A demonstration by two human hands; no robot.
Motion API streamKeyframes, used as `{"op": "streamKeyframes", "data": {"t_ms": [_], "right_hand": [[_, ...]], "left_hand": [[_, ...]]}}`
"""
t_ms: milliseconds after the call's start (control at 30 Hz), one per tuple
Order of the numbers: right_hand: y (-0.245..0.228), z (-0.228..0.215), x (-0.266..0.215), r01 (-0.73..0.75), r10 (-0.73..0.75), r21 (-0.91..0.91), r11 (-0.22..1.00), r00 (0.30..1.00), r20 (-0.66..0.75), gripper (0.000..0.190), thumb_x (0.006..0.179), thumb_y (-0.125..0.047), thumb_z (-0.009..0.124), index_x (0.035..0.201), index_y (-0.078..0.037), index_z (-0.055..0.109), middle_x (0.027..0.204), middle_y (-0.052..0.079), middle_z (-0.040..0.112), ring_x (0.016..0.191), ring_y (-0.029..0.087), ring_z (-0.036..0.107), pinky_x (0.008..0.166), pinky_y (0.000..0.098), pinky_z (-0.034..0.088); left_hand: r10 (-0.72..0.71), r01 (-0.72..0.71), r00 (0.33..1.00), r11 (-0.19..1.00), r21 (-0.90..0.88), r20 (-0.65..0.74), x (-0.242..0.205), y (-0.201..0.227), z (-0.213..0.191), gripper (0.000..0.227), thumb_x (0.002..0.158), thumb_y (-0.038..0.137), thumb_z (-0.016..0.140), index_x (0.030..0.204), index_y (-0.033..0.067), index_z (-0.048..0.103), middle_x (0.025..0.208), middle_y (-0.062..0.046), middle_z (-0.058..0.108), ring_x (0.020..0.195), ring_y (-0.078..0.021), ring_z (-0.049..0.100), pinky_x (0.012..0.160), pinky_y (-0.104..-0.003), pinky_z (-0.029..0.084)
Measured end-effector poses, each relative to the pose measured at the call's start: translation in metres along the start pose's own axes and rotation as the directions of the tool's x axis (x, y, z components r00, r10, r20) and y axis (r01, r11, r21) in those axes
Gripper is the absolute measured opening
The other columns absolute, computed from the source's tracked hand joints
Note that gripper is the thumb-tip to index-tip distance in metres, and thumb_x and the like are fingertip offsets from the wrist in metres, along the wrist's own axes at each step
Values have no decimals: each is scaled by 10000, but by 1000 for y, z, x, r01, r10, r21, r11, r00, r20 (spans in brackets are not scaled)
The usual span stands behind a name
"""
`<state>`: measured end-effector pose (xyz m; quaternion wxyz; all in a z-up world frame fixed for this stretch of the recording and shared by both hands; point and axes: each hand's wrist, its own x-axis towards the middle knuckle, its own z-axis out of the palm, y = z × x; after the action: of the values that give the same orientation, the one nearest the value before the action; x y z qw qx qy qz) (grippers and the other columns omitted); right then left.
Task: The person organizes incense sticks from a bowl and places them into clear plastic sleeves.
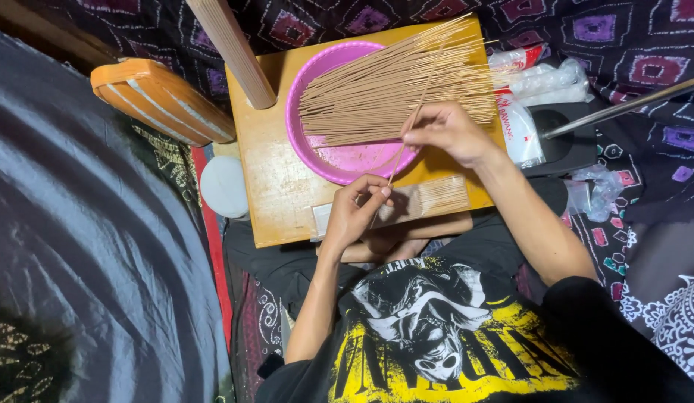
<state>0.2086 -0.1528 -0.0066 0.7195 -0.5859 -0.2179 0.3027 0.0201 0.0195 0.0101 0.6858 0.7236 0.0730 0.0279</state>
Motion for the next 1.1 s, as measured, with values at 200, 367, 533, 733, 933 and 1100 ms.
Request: {"op": "streamKeyframes", "data": {"t_ms": [200,367,533,733,933,1100], "right_hand": [[1,21,-14,-48,50,-15,999,994,97,205,828,-33,811,1001,47,736,802,126,735,698,157,733,659,288,631],[-11,-33,-3,60,-57,32,998,994,-88,194,914,-45,765,1063,61,699,853,146,720,756,186,746,730,306,642],[-18,-69,-17,163,-132,107,981,959,-250,187,945,-20,741,1078,96,677,869,160,701,786,196,749,780,321,666],[4,-53,-25,192,-138,153,969,941,-309,212,921,-7,752,1085,100,671,862,182,697,752,218,744,748,341,662],[17,28,-26,117,-99,119,986,984,-148,207,809,10,795,1000,56,728,820,139,734,747,187,752,706,322,629],[21,45,-29,64,-50,138,988,994,-101,219,810,7,795,1016,44,727,845,119,742,764,166,751,708,305,635]], "left_hand": [[36,-35,999,999,30,-28,4,-7,1,116,948,109,699,1039,132,766,739,-38,758,841,-124,650,863,-324,518],[46,-42,998,990,138,-30,-2,1,-20,90,936,128,730,1008,140,783,768,-61,766,854,-161,664,862,-347,517],[119,-97,990,962,255,-70,-2,12,-38,56,920,122,751,965,137,781,825,-87,752,858,-251,694,861,-376,518],[198,-150,975,921,358,-99,10,18,-42,76,894,83,766,961,118,778,847,-100,706,834,-278,665,846,-405,508],[329,-285,944,865,413,-38,26,12,-30,57,903,134,766,959,136,754,853,-73,672,929,-293,673,1053,-462,420],[373,-328,928,834,443,-15,28,16,-30,34,925,148,750,957,144,739,885,-56,678,1013,-286,669,1123,-502,348]]}}
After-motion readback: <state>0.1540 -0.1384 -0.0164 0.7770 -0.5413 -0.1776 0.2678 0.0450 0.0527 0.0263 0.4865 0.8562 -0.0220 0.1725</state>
